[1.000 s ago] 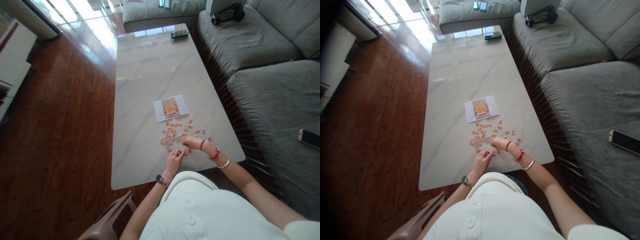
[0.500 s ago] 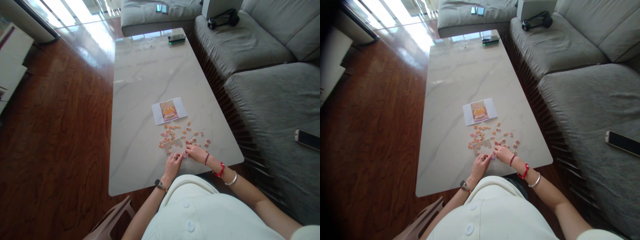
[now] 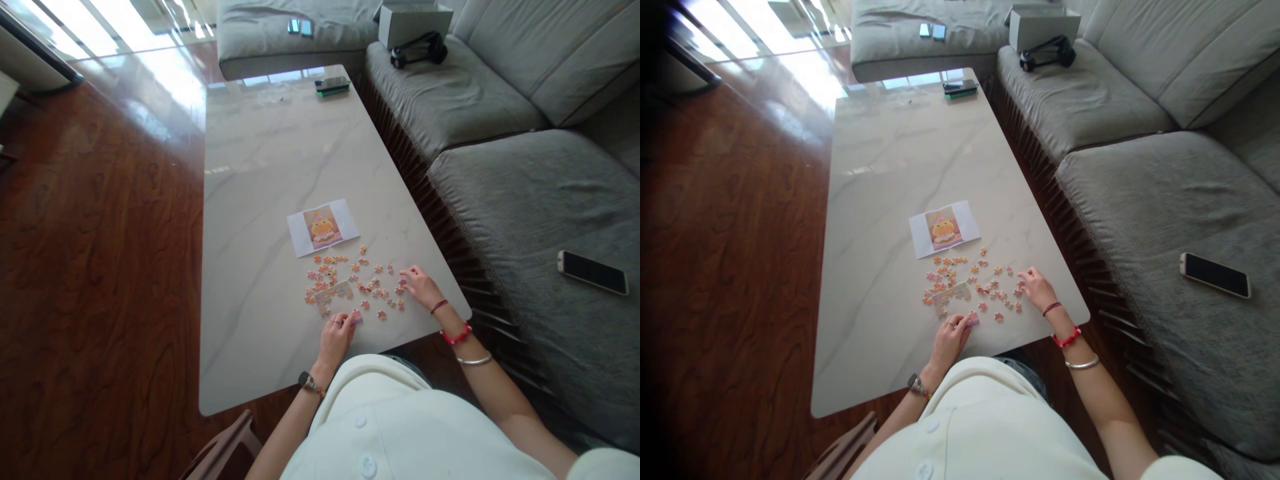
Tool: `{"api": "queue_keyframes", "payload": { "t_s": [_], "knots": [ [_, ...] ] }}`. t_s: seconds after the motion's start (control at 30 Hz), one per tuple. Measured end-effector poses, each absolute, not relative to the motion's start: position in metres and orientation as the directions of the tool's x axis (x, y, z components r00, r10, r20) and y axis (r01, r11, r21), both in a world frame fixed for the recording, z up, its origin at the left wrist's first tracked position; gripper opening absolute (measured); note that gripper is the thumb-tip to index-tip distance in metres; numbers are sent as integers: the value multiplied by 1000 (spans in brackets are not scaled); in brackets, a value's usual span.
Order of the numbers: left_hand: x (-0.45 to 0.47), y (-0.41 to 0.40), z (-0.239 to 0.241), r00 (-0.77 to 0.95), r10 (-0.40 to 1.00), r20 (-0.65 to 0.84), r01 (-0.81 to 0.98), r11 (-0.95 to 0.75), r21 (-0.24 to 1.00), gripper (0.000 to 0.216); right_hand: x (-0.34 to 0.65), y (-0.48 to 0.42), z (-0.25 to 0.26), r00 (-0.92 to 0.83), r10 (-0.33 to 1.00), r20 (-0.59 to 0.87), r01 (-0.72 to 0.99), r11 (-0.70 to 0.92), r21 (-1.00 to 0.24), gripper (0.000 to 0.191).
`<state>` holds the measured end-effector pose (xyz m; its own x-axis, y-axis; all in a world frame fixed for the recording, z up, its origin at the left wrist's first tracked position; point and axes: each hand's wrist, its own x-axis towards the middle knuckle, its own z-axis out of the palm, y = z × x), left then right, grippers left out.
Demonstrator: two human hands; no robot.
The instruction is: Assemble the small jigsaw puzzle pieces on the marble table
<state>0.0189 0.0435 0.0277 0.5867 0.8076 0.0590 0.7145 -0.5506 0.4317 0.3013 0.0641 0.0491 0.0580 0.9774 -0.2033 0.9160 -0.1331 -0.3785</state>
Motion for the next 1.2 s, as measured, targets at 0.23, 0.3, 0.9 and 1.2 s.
{"api": "queue_keyframes", "payload": {
  "t_s": [0.23,0.3,0.9,1.2],
  "knots": [
    [22,45,27,583,809,77,717,-557,419,27,324,70,34,-30,970,-242,880,-89,-466,5],
    [22,44,28,593,803,65,718,-563,409,27,324,70,32,-29,971,-238,876,-90,-474,7],
    [21,44,31,593,803,67,719,-564,406,27,320,74,44,38,953,-300,738,-229,-635,11],
    [23,46,32,592,804,56,721,-559,410,26,300,77,42,166,922,-350,623,-373,-687,14]
  ]
}}
